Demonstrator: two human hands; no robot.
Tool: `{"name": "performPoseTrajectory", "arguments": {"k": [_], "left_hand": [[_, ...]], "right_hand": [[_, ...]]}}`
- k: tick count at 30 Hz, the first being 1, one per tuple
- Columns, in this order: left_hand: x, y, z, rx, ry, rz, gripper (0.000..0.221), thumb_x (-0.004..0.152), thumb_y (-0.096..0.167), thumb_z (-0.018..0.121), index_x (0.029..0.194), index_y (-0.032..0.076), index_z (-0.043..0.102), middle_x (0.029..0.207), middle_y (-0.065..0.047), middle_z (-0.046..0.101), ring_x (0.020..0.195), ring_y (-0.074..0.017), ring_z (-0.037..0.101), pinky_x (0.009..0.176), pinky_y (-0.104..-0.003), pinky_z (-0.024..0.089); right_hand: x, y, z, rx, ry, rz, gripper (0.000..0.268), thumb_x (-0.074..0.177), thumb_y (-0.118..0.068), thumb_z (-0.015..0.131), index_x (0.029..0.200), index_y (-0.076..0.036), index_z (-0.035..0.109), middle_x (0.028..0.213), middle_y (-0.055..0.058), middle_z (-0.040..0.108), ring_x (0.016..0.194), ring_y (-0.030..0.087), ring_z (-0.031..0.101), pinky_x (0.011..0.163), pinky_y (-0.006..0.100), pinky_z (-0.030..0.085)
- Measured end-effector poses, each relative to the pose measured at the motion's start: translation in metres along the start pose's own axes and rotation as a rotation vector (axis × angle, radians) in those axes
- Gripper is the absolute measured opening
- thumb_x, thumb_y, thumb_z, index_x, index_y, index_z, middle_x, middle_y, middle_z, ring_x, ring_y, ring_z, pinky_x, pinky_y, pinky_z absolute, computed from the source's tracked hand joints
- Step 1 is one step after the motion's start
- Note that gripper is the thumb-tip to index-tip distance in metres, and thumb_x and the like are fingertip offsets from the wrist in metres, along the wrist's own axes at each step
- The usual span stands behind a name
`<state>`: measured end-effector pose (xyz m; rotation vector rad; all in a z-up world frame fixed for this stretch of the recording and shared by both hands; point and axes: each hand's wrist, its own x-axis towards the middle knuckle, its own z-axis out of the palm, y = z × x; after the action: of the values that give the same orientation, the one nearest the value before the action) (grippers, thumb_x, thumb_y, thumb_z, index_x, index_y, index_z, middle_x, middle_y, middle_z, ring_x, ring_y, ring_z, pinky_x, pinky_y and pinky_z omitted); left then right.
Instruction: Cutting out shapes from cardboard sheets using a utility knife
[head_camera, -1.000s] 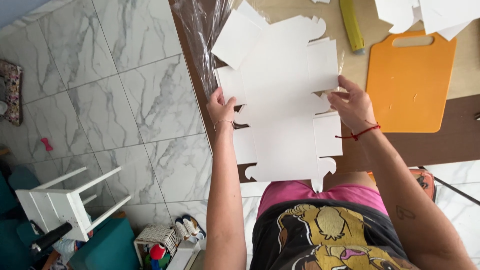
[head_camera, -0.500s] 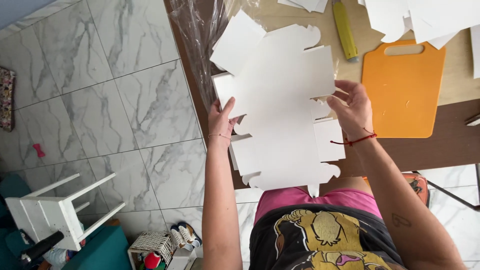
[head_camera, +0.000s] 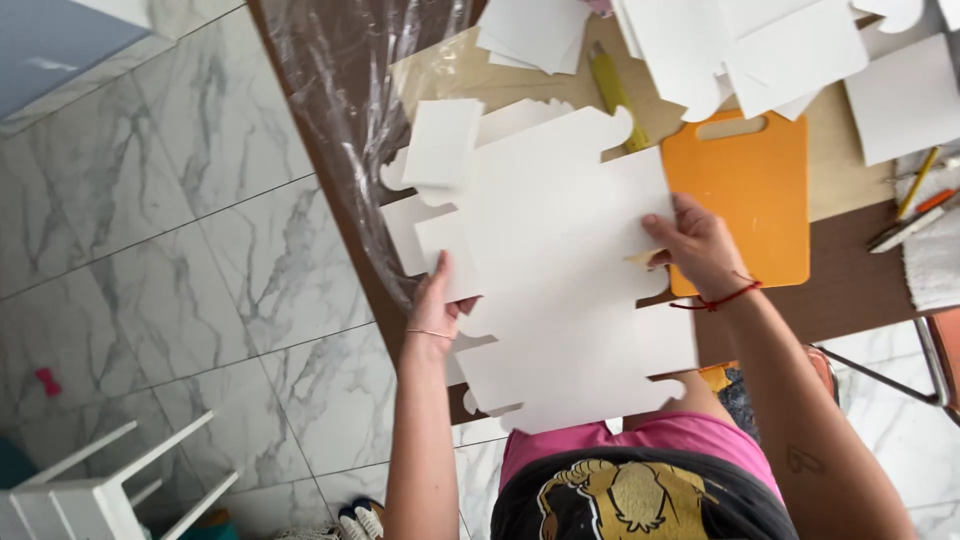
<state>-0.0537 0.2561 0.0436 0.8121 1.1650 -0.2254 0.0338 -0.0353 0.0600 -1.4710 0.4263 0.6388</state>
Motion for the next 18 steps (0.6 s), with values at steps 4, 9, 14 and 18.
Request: {"name": "performPoseTrajectory", "arguments": {"k": [4,9,14,18], "left_hand": [[-0.009,-0.033,0.047,0.028,-0.028,0.036,0.038,0.069,0.035,0.068,0.093,0.009,0.054,0.085,-0.01,0.062,0.071,-0.022,0.062,0.051,-0.034,0.053],[-0.007,-0.092,0.09,-0.013,-0.152,0.029,0.032,0.07,0.029,0.065,0.093,0.008,0.054,0.081,-0.01,0.06,0.063,-0.0201,0.057,0.04,-0.029,0.046],[-0.016,-0.115,0.121,0.219,-0.245,0.077,0.032,0.073,0.028,0.063,0.091,0.004,0.056,0.068,0.001,0.045,0.074,-0.0131,0.057,0.07,-0.025,0.052],[-0.001,-0.123,0.115,0.503,-0.323,0.232,0.031,0.076,0.019,0.061,0.102,0.003,0.057,0.083,-0.005,0.065,0.063,-0.0062,0.053,0.052,-0.02,0.045]], "right_hand": [[-0.009,0.002,-0.05,-0.177,0.136,-0.02,0.017,0.085,-0.016,0.056,0.099,-0.008,0.051,0.082,0.003,0.058,0.065,0.012,0.055,0.049,0.023,0.048],[-0.032,0.003,-0.112,-0.25,0.288,0.103,0.007,0.089,-0.016,0.054,0.092,-0.012,0.049,0.086,-0.001,0.054,0.067,0.008,0.05,0.052,0.02,0.043],[-0.025,0.027,-0.168,-0.264,0.415,0.082,0.01,0.091,-0.014,0.056,0.096,-0.007,0.05,0.081,0.003,0.054,0.06,0.011,0.051,0.051,0.019,0.045],[-0.006,0.06,-0.205,-0.299,0.456,-0.002,0.01,0.09,-0.011,0.055,0.096,-0.005,0.051,0.081,0.002,0.052,0.062,0.009,0.05,0.049,0.019,0.047]]}}
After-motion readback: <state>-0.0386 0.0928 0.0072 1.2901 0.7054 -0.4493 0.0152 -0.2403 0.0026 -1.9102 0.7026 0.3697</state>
